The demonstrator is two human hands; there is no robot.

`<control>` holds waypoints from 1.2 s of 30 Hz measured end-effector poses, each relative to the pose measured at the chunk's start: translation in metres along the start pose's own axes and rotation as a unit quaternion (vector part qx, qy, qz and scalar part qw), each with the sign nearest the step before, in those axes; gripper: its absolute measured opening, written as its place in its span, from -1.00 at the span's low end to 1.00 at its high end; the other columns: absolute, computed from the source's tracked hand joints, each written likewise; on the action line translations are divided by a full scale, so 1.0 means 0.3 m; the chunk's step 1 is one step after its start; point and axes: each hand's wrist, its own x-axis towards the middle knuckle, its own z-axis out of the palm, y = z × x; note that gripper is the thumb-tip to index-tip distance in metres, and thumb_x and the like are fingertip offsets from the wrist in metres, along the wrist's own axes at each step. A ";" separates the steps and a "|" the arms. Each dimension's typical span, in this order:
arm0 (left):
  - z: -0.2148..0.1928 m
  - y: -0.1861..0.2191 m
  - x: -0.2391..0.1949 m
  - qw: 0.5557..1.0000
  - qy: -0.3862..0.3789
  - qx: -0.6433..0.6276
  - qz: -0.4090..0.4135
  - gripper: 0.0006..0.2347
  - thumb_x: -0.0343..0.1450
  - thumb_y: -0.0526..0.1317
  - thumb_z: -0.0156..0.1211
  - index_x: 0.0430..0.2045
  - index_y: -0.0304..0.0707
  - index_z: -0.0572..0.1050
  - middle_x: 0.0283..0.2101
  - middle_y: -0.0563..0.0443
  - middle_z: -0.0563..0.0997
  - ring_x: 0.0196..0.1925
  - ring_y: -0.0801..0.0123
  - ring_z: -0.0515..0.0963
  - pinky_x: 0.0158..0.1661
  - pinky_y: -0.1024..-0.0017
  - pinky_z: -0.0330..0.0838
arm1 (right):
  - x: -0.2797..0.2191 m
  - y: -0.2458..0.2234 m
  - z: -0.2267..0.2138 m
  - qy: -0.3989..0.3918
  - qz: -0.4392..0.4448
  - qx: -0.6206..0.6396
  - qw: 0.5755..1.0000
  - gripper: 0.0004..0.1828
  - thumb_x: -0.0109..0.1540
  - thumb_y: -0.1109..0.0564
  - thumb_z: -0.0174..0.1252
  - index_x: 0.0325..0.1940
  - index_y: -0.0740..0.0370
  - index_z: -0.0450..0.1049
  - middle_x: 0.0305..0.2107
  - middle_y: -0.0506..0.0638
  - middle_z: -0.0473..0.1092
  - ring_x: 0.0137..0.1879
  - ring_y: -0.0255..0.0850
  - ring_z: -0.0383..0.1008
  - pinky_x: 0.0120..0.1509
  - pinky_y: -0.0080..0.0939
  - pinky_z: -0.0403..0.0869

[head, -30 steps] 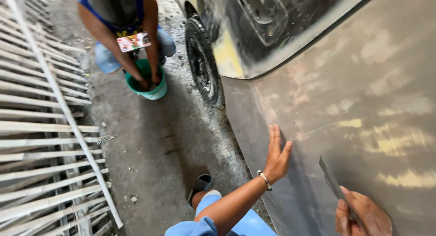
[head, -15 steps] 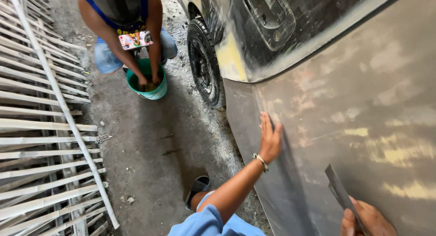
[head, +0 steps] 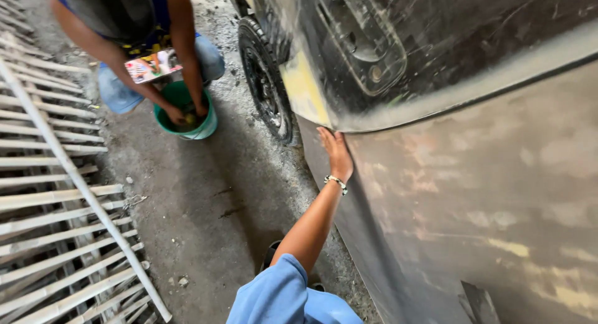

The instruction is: Sanding the body of a van to prepare the surface for painting or finishing.

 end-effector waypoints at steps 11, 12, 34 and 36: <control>-0.028 0.146 -0.207 0.997 -0.011 -0.006 0.072 -0.41 0.63 -0.01 -0.37 0.49 -0.44 -0.21 0.60 -0.27 -0.26 0.64 0.01 -0.30 0.50 0.23 -0.43 | -0.038 -0.041 0.031 0.070 -0.030 -0.037 0.996 -0.33 0.13 -0.22 0.11 0.21 0.20 0.38 -0.38 0.10 0.49 -0.22 -0.05 0.58 -0.11 -0.10 0.52; -0.035 0.166 -0.230 0.997 -0.007 -0.009 0.074 -0.42 0.63 -0.02 -0.35 0.49 -0.45 -0.19 0.60 -0.28 -0.22 0.65 0.02 -0.28 0.51 0.24 -0.41 | -0.034 -0.022 0.047 0.077 -0.038 -0.040 0.995 -0.33 0.12 -0.21 0.12 0.21 0.20 0.38 -0.38 0.11 0.50 -0.22 -0.03 0.59 -0.11 -0.10 0.53; -0.043 0.105 -0.087 0.997 0.006 0.018 0.072 -0.45 0.60 -0.07 -0.32 0.49 -0.40 -0.10 0.59 -0.24 -0.10 0.62 0.06 -0.16 0.49 0.21 -0.31 | 0.076 -0.265 -0.080 -0.011 -0.032 0.218 0.975 -0.58 0.44 -0.16 -0.23 -0.08 0.27 0.23 -0.62 -0.20 0.22 -0.53 -0.55 0.23 -0.38 -0.59 0.30; -0.047 0.096 -0.114 0.997 0.002 0.010 0.083 -0.46 0.62 -0.07 -0.31 0.47 -0.46 -0.05 0.58 -0.30 -0.10 0.63 0.04 -0.13 0.50 0.28 -0.23 | 0.105 -0.275 -0.113 0.002 0.146 0.330 0.933 -0.35 0.37 -0.28 -0.13 -0.17 0.46 0.37 -0.64 0.01 0.31 -0.53 -0.27 0.33 -0.38 -0.21 0.42</control>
